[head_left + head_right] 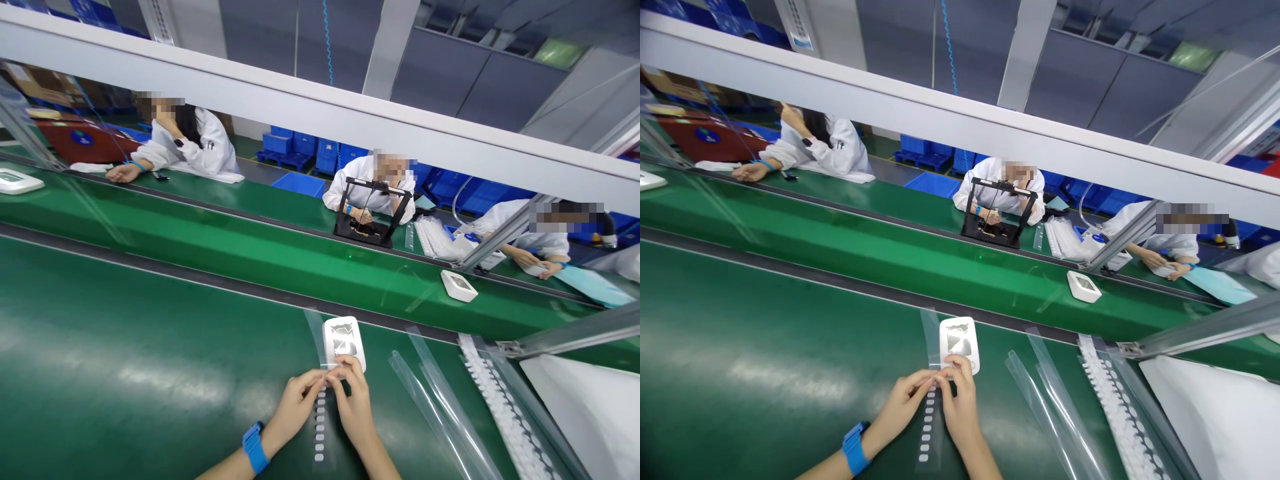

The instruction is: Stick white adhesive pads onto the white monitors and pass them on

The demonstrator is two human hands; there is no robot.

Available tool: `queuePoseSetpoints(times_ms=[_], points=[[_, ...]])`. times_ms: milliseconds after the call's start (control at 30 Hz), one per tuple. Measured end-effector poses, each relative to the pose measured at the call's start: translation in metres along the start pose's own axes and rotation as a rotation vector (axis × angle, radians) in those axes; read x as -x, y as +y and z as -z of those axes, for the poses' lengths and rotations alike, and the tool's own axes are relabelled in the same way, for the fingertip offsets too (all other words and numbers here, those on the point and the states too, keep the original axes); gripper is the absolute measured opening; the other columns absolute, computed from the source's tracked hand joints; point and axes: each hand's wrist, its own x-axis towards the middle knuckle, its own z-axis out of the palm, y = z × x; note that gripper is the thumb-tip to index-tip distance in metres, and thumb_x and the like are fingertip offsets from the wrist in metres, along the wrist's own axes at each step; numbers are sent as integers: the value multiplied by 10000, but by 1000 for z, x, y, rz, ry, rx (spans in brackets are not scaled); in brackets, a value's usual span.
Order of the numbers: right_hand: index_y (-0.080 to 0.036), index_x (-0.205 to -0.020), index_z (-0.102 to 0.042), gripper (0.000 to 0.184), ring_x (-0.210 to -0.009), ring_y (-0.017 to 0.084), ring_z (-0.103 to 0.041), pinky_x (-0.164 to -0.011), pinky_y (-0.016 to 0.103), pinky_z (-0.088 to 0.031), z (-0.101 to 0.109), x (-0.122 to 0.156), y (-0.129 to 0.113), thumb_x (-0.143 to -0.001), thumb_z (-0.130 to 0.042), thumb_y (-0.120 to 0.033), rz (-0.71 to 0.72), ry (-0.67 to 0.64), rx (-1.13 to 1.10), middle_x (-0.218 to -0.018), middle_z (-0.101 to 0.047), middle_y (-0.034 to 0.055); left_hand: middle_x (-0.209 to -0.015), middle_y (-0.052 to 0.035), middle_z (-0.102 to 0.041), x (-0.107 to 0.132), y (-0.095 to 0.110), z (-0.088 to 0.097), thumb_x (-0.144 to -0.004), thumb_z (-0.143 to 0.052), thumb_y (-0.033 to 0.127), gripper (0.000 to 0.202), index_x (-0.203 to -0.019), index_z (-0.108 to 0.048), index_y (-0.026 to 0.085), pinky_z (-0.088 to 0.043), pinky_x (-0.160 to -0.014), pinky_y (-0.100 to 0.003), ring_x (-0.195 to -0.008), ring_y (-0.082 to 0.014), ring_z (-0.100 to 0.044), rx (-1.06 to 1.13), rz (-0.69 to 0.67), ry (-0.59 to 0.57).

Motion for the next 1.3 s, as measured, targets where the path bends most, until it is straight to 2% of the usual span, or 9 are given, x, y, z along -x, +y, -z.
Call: queuePoseSetpoints(times_ms=[67, 167, 233, 333, 400, 467, 633, 800, 1300], points=[[-245, -819, -611, 178, -983, 246, -564, -846, 388, -482, -3, 1, -3, -923, -474, -198, 30, -18, 11, -988, -577, 77, -1007, -77, -746, -2, -3, 0, -890, -568, 368, 255, -1013, -740, 225, -535, -779, -297, -884, -258, -690, 7, -6, 25], [-258, -851, -616, 169, -1017, 256, -537, -898, 424, -451, -2, 2, -5, -915, -480, -179, 78, -61, 27, -1000, -576, 72, -982, -94, -751, -7, -8, 5, -847, -616, 424, 278, -953, -742, 200, -546, -791, -321, -894, -276, -696, 72, 28, 126], [-251, -831, -623, 160, -1048, 267, -524, -926, 445, -434, 5, -3, 0, -908, -497, -189, 30, -43, 48, -1028, -567, 78, -979, -106, -752, -11, -9, 10, -818, -640, 463, 319, -948, -731, 186, -551, -817, -354, -895, -287, -703, 140, 63, 168], [-226, -753, -632, 157, -973, 266, -566, -830, 407, -492, 22, -14, 16, -881, -541, -224, -109, -30, 56, -1004, -559, 89, -989, -122, -749, -15, -8, 17, -798, -656, 490, 365, -962, -715, 170, -553, -836, -391, -877, -296, -714, 212, 90, 154], [-216, -721, -640, 153, -889, 255, -593, -731, 368, -520, 30, -21, 28, -855, -568, -236, -150, -72, 53, -967, -561, 90, -993, -130, -748, -17, -7, 21, -791, -665, 489, 371, -960, -710, 161, -554, -836, -399, -874, -301, -717, 228, 96, 147], [-214, -710, -649, 137, -858, 253, -595, -697, 358, -519, 32, -24, 35, -831, -586, -217, -160, -102, 78, -945, -564, 89, -993, -135, -748, -18, -8, 23, -788, -670, 485, 375, -961, -706, 155, -558, -828, -403, -871, -304, -718, 232, 104, 151], [-208, -679, -652, 132, -908, 258, -564, -774, 369, -481, 29, -25, 31, -786, -616, -139, -210, -149, 183, -930, -564, 78, -1010, -138, -743, -19, -12, 26, -804, -645, 497, 402, -986, -687, 141, -560, -822, -400, -880, -299, -717, 212, 103, 135], [-198, -674, -644, 133, -938, 250, -541, -834, 360, -438, 29, -27, 22, -783, -616, -126, -254, -164, 186, -947, -560, 72, -1039, -139, -735, -20, -13, 27, -821, -619, 504, 413, -1006, -677, 139, -558, -823, -385, -878, -290, -718, 175, 99, 116], [-203, -680, -601, 144, -975, 246, -525, -866, 348, -415, 25, -25, 21, -796, -587, -118, -256, -138, 169, -978, -541, 71, -1032, -131, -738, -20, -13, 26, -819, -624, 495, 397, -997, -681, 145, -558, -816, -373, -879, -290, -717, 163, 109, 117]])
